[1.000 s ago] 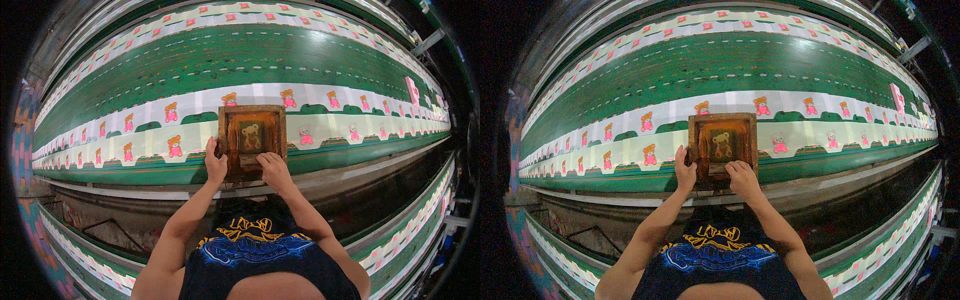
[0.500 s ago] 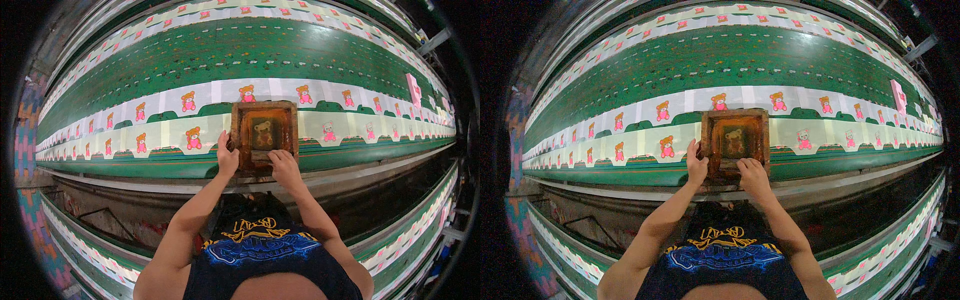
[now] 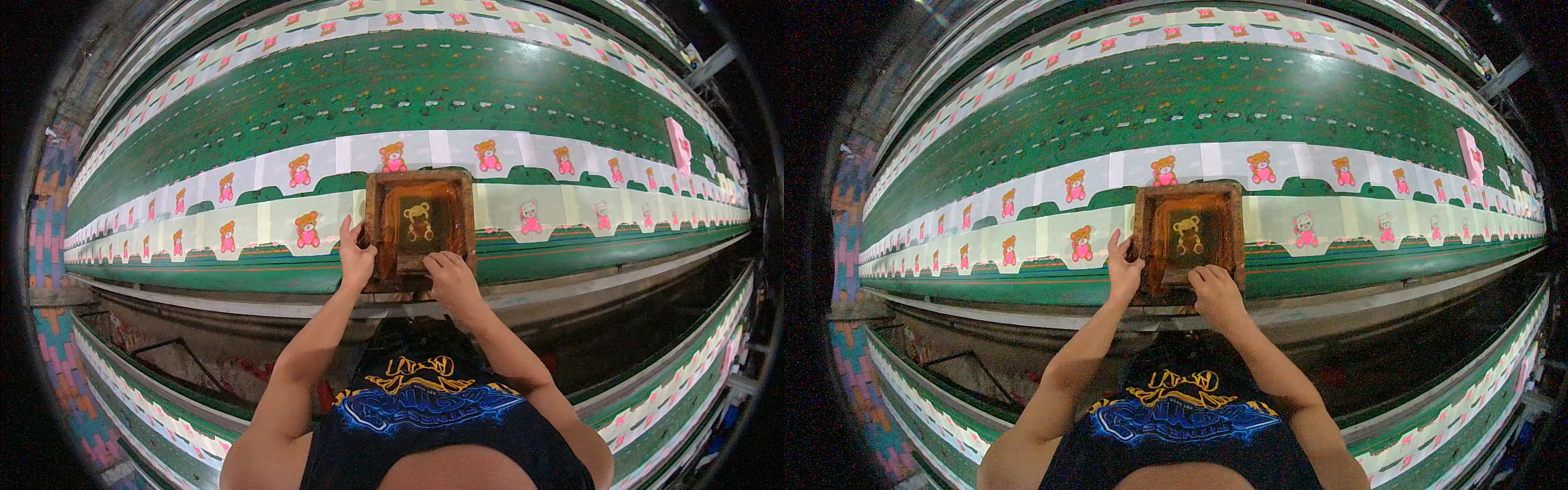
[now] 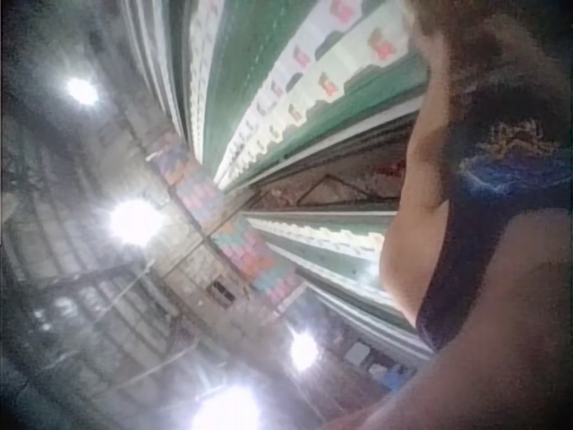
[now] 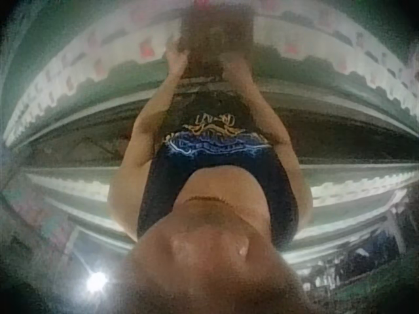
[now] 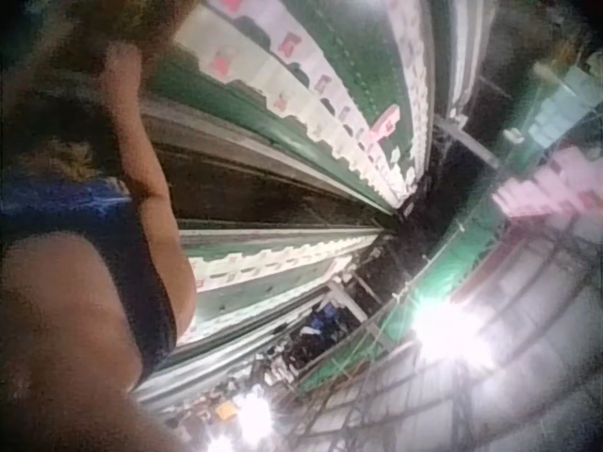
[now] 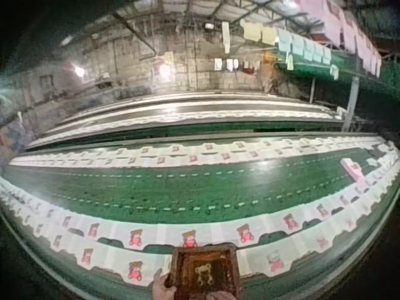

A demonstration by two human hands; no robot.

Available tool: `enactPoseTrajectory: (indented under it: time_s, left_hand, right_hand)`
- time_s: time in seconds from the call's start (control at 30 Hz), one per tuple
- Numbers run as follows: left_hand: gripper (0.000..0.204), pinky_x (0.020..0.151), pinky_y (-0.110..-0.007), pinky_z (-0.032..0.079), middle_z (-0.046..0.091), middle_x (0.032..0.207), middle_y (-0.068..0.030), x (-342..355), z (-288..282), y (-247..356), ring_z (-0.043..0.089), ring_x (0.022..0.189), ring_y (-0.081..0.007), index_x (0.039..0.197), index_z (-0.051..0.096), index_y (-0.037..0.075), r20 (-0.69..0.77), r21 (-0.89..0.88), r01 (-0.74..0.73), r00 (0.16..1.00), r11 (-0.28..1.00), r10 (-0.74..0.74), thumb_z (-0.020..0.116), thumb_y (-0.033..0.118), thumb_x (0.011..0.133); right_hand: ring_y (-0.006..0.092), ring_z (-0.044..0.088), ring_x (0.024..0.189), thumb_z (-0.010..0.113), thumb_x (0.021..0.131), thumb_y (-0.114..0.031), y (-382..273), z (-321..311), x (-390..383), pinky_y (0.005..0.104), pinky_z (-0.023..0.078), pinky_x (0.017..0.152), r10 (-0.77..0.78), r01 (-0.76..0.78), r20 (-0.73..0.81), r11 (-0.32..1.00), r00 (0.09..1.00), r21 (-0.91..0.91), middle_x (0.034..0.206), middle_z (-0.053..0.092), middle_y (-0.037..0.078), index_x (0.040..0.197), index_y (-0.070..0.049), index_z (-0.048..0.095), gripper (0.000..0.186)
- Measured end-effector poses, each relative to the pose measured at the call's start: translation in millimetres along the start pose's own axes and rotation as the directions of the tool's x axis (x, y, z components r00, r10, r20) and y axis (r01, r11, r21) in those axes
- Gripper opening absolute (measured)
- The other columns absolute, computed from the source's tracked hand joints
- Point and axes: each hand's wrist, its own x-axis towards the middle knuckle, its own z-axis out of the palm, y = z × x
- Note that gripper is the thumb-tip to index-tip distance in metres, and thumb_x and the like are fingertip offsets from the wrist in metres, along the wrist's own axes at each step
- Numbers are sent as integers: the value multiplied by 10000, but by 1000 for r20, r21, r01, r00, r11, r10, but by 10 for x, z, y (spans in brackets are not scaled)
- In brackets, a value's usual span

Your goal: The person uses a wooden block with a bear design to stamp a pattern onto a moving strip of white fabric on a conveyor belt. The person repeatedly dips the block into a tray and presses it onto the fabric as it advances.

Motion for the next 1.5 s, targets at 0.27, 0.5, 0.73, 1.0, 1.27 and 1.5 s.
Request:
enactPoseTrajectory:
  time_s: [0.27,0.5,0.73,1.0,1.27,1.5]
  left_hand:
    - [720,1058,-318,429,546,1413,-212,27,-26,62,536,1304,-276,1479,373,-22,13,131,-22,1000,991,20,593,-127,801]
    - [644,773,-311,499,585,1389,-180,57,-85,-132,613,750,-151,1429,491,-9,46,145,6,999,989,-13,606,-79,800]
    - [689,878,-305,481,553,1417,-177,35,-54,-160,628,1038,-225,1474,436,8,33,277,-145,989,950,141,579,-93,808]
    - [814,1181,-393,280,357,1547,-212,-177,652,204,325,1466,-324,1552,262,19,24,-76,-98,995,992,100,532,-136,799]
    - [789,1185,-411,262,411,1503,-245,-420,2233,179,372,1433,-342,1533,289,-17,8,-60,-216,976,975,217,546,-105,792]
    - [766,1139,-388,342,434,1490,-248,-510,2688,309,408,1417,-344,1522,309,4,26,35,-83,996,996,82,581,-111,815]
  right_hand:
    - [390,627,1030,629,718,27,392,-185,885,486,504,905,23,-23,-27,1000,999,-1,1028,681,195,1022,-7,646,306]
    - [375,613,1068,656,698,18,500,165,798,480,482,952,61,-63,-47,997,997,-49,1089,668,177,1061,-3,631,365]
    - [341,602,1113,630,729,35,50,161,20,446,474,994,-49,45,-101,998,994,-41,1133,654,162,1094,0,620,367]
    - [330,603,1133,632,713,26,547,-355,-160,431,470,1011,2,-4,-84,1000,996,-20,1138,663,145,1122,-13,633,411]
    - [341,600,1140,645,703,45,1597,-1096,-858,443,467,1013,86,-91,-80,994,993,-55,1164,666,148,1113,-7,632,414]
    - [339,609,1128,634,730,32,2067,-1245,-1126,440,467,1014,41,-43,-85,999,996,-19,1158,668,161,1115,-4,631,386]
